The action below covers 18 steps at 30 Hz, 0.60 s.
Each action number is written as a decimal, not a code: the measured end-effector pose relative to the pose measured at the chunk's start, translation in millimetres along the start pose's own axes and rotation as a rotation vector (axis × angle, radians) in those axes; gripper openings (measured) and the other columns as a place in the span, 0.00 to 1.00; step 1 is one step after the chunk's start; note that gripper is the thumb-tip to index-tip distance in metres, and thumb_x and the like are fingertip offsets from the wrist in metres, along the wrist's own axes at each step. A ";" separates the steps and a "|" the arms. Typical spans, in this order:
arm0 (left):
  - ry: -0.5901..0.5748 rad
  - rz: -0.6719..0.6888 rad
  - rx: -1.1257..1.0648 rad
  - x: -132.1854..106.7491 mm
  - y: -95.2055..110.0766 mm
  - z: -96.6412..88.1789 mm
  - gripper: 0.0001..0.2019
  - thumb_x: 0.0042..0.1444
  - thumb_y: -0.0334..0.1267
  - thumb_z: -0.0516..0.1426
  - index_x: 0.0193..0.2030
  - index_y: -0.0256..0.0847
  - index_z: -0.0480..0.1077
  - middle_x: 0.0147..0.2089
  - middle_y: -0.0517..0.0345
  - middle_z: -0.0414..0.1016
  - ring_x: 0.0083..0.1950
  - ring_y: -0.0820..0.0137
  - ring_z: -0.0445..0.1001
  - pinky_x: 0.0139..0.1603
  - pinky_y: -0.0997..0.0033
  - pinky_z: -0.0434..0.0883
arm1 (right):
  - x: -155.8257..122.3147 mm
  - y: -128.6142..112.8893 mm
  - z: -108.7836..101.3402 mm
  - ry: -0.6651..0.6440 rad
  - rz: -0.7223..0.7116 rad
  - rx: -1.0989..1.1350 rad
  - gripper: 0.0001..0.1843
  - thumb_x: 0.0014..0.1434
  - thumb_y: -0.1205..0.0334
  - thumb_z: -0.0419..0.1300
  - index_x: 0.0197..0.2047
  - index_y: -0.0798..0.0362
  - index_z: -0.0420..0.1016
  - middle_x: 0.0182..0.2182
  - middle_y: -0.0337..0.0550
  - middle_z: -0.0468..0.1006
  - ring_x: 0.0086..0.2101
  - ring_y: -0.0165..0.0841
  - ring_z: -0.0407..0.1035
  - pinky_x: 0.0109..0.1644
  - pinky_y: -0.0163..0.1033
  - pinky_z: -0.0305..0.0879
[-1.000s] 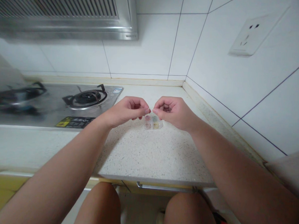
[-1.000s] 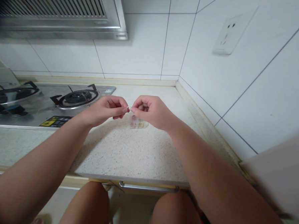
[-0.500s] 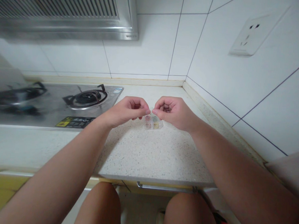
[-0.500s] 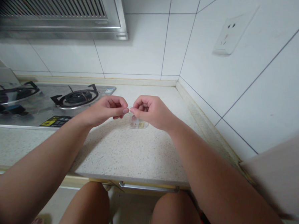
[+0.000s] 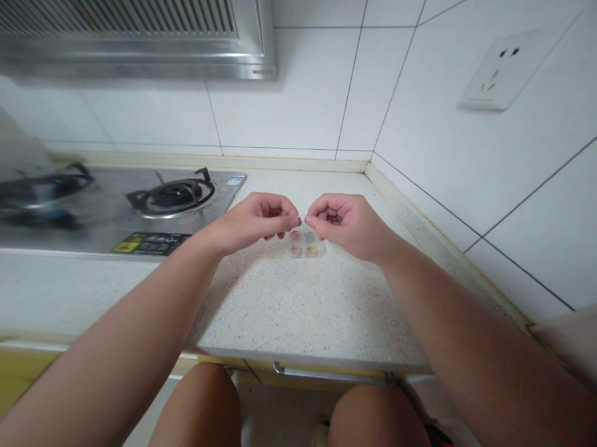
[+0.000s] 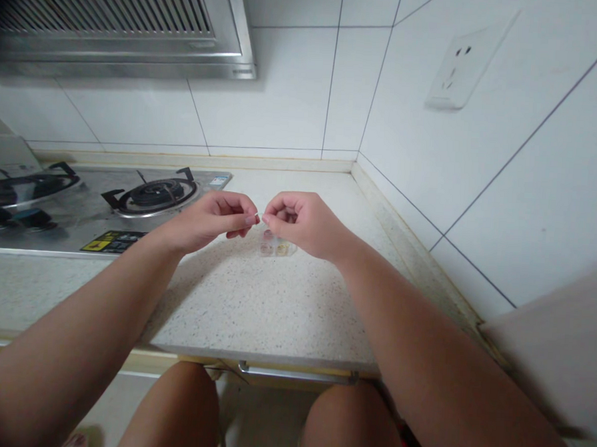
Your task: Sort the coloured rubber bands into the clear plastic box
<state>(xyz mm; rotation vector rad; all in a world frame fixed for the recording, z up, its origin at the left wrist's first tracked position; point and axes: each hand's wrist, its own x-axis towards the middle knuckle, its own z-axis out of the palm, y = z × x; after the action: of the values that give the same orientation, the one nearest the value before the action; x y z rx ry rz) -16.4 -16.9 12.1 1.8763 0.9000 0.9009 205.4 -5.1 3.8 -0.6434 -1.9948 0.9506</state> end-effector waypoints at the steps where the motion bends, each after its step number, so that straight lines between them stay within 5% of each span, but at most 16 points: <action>1: -0.002 0.001 -0.003 0.1 0.2 0.1 0.13 0.57 0.46 0.64 0.34 0.36 0.75 0.27 0.59 0.73 0.26 0.77 0.67 0.25 0.78 0.61 | -0.1 0.3 -0.1 -0.005 0.001 0.000 0.07 0.57 0.61 0.67 0.34 0.56 0.77 0.22 0.36 0.73 0.23 0.25 0.64 0.25 0.32 0.58; 18: -0.013 0.009 -0.022 0.4 -0.6 0.8 0.12 0.58 0.44 0.64 0.34 0.36 0.74 0.27 0.60 0.72 0.26 0.77 0.66 0.25 0.78 0.61 | -0.1 -0.6 -0.1 0.000 -0.002 -0.008 0.06 0.59 0.63 0.65 0.34 0.56 0.75 0.23 0.37 0.73 0.23 0.25 0.64 0.25 0.31 0.58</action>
<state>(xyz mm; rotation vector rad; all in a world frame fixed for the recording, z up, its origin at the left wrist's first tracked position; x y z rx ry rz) -15.6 -16.7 11.4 1.8671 0.8715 0.8994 205.5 -5.6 4.3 -0.6454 -2.0004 0.9413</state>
